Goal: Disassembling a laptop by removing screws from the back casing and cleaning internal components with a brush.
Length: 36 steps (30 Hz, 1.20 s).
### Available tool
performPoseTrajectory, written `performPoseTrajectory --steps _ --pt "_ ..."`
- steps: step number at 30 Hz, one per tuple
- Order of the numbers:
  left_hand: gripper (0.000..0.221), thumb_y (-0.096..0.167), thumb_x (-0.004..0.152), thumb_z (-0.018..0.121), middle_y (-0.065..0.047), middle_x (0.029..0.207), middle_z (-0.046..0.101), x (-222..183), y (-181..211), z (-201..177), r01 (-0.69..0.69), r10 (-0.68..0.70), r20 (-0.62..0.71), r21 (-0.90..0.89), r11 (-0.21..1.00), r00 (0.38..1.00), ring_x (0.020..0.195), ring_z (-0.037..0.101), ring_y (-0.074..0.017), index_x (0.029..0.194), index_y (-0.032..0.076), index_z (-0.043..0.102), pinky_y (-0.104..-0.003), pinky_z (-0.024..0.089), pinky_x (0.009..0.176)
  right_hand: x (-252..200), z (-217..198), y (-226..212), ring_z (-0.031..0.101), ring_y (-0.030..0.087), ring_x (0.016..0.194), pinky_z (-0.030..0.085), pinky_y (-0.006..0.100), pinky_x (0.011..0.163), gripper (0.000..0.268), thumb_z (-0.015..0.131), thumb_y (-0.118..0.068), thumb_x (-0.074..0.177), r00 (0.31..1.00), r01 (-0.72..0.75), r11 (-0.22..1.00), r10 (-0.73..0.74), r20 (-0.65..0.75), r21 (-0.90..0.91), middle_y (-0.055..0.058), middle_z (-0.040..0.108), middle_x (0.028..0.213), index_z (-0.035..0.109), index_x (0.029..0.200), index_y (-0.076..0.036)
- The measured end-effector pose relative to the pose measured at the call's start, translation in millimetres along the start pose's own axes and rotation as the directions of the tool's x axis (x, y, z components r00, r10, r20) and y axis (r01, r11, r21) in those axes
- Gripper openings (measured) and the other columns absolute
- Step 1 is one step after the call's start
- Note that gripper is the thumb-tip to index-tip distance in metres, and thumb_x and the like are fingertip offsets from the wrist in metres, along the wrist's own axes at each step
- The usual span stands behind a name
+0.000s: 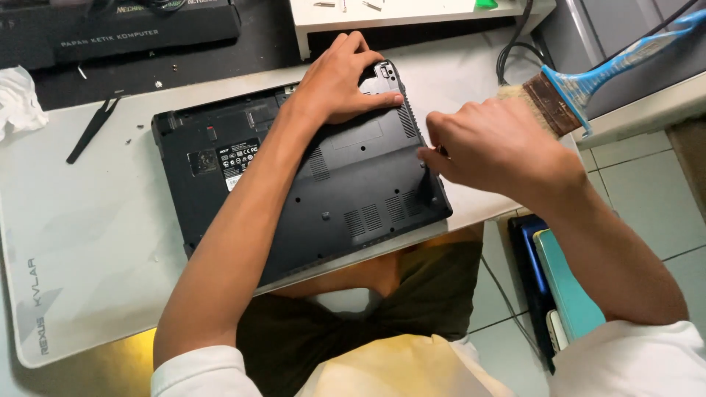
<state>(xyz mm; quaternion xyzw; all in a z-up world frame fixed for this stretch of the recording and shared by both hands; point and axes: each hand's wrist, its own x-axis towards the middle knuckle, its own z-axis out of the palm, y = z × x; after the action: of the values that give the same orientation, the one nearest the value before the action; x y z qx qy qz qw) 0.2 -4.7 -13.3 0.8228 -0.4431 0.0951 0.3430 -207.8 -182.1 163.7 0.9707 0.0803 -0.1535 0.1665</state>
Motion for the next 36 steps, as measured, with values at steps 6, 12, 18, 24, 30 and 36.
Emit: performPoseTrajectory --steps 6,12,18,24,30,36 --pt "0.075 0.075 0.094 0.101 -0.009 0.119 0.065 -0.1 -0.2 3.8 0.010 -0.009 -0.016 0.046 0.999 1.000 0.111 0.067 -0.0309 0.130 0.011 0.090 -0.049 0.061 0.096 4.6 -6.0 5.5 0.080 0.027 0.072 0.063 0.044 0.070 0.035 0.073 -0.048 0.116 0.996 0.087 0.996 -0.087 0.000 -0.013 0.001 0.086 0.101 0.079 0.104 -0.016" --pt "0.071 0.073 0.100 0.089 -0.009 0.121 0.068 3.4 -5.9 10.7 0.073 -0.074 0.012 0.065 0.995 0.997 0.111 0.069 -0.0292 0.139 0.014 0.089 -0.049 0.062 0.096 -8.3 -23.2 15.8 0.075 0.029 0.069 0.058 0.046 0.064 0.024 0.086 -0.039 0.110 0.911 0.274 0.958 -0.231 -0.340 0.083 -0.003 0.082 0.103 0.082 0.110 -0.015" --pt "0.060 0.059 0.098 0.091 -0.009 0.125 0.068 2.5 -6.3 9.3 0.072 -0.072 -0.002 0.072 0.995 0.997 0.114 0.071 -0.0287 0.137 0.013 0.088 -0.049 0.064 0.099 42.3 -7.0 -2.4 0.076 0.026 0.067 0.058 0.042 0.059 0.019 0.093 -0.019 0.101 0.805 0.478 0.841 -0.305 -0.509 0.252 0.007 0.089 0.107 0.086 0.113 -0.007" --pt "0.060 0.057 0.096 0.091 -0.007 0.124 0.066 3.7 -9.9 12.1 0.075 -0.076 0.014 0.059 0.995 0.997 0.112 0.069 -0.0269 0.137 0.013 0.087 -0.047 0.063 0.099 48.9 -13.3 -6.8 0.078 0.028 0.067 0.060 0.043 0.061 0.017 0.095 -0.020 0.095 0.830 0.464 0.845 -0.309 -0.464 0.267 0.005 0.090 0.108 0.088 0.108 -0.011" --pt "0.058 0.049 0.091 0.093 -0.005 0.126 0.065 2.5 -6.6 7.3 0.107 -0.107 0.032 0.015 0.994 0.994 0.111 0.071 -0.0267 0.138 0.015 0.086 -0.047 0.063 0.098 50.6 -11.1 -16.9 0.077 0.034 0.083 0.060 0.050 0.074 0.015 0.087 -0.029 0.102 0.841 0.458 0.866 -0.350 -0.412 0.200 0.000 0.085 0.115 0.086 0.110 -0.017" --pt "0.054 0.034 0.086 0.093 -0.003 0.124 0.065 4.2 -7.9 8.7 0.119 -0.119 0.048 0.012 0.993 0.992 0.113 0.069 -0.0254 0.136 0.017 0.087 -0.044 0.062 0.101 50.4 -30.9 -37.8 0.077 0.031 0.054 0.058 0.045 0.057 0.023 0.078 -0.040 0.109 0.953 0.228 0.974 -0.219 -0.208 0.016 0.004 0.086 0.078 0.087 0.108 -0.019"
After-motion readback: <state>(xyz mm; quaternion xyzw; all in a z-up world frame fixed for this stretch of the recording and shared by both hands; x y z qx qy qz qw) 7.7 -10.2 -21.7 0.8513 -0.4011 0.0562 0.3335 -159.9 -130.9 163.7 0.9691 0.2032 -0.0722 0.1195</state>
